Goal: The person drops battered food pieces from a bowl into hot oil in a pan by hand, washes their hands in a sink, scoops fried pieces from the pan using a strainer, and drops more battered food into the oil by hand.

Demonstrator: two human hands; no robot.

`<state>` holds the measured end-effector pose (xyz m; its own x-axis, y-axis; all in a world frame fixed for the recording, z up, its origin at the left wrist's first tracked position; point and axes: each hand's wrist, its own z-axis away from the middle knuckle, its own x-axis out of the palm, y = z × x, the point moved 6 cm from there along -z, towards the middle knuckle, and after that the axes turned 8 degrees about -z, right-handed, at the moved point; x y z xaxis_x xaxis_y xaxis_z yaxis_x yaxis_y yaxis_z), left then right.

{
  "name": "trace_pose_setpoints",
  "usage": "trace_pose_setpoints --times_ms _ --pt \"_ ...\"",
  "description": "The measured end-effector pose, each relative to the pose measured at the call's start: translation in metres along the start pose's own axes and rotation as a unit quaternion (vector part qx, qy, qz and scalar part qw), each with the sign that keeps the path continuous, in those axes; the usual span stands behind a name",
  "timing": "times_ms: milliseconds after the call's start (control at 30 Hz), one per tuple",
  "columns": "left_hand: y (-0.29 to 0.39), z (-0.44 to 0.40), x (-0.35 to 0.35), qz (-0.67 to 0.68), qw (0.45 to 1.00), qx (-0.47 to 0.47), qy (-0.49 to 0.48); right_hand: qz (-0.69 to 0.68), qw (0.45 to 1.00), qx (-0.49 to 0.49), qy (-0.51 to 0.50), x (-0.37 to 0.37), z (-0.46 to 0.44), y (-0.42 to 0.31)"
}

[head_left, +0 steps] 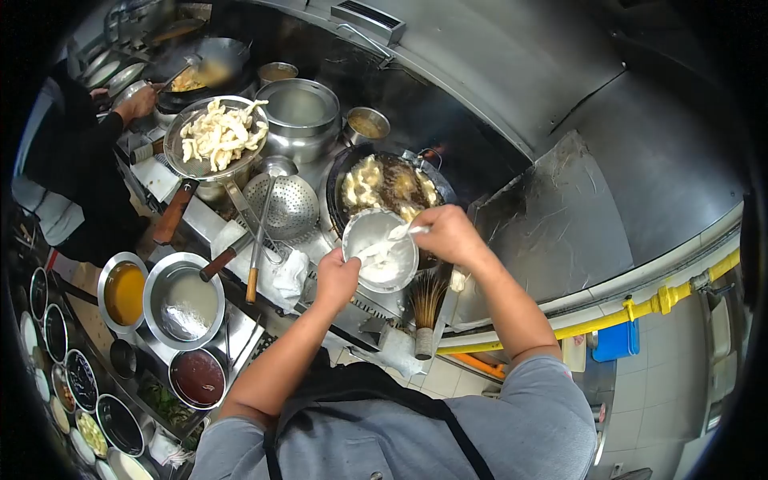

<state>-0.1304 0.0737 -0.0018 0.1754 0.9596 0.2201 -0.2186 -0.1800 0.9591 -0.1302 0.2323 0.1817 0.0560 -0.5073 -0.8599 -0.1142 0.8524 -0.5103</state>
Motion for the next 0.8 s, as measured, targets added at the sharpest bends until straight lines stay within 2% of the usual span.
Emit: trace_pose_setpoints --times_ms 133,267,300,400,433,467,500,600,667,733,800 --pt "-0.015 -0.019 -0.016 -0.048 0.998 0.013 0.031 -0.03 0.996 0.02 0.084 -0.032 -0.021 0.015" --pt "-0.019 -0.012 -0.04 0.003 0.996 -0.036 0.08 -0.008 1.0 0.004 0.021 -0.007 -0.058 0.061" --pt "-0.021 -0.01 -0.044 0.008 0.995 -0.04 0.087 0.032 0.999 0.028 -0.011 0.006 -0.066 0.061" --pt "-0.022 -0.001 -0.061 -0.024 0.992 -0.056 0.109 0.162 0.984 -0.02 -0.069 0.066 -0.12 0.131" --pt "-0.023 0.004 -0.064 -0.058 0.99 -0.065 0.107 0.178 0.982 -0.005 -0.064 0.082 -0.145 0.17" --pt "-0.025 0.009 -0.066 -0.058 0.989 -0.071 0.116 0.099 0.994 -0.028 -0.02 0.081 -0.158 0.184" --pt "-0.024 0.011 -0.068 -0.04 0.99 -0.067 0.12 0.12 0.992 -0.027 0.0 0.074 -0.167 0.189" --pt "-0.023 0.016 -0.07 -0.026 0.99 -0.051 0.128 0.117 0.987 -0.008 0.114 0.034 -0.173 0.166" --pt "-0.019 0.015 -0.066 -0.024 0.991 -0.036 0.126 0.125 0.983 -0.003 0.136 0.006 -0.144 0.112" --pt "-0.014 0.013 -0.053 0.006 0.996 -0.011 0.091 0.084 0.994 -0.033 0.055 0.009 -0.1 0.046" --pt "-0.008 0.012 -0.039 -0.031 0.997 -0.012 0.07 0.074 0.991 0.044 -0.097 0.043 -0.058 0.013"
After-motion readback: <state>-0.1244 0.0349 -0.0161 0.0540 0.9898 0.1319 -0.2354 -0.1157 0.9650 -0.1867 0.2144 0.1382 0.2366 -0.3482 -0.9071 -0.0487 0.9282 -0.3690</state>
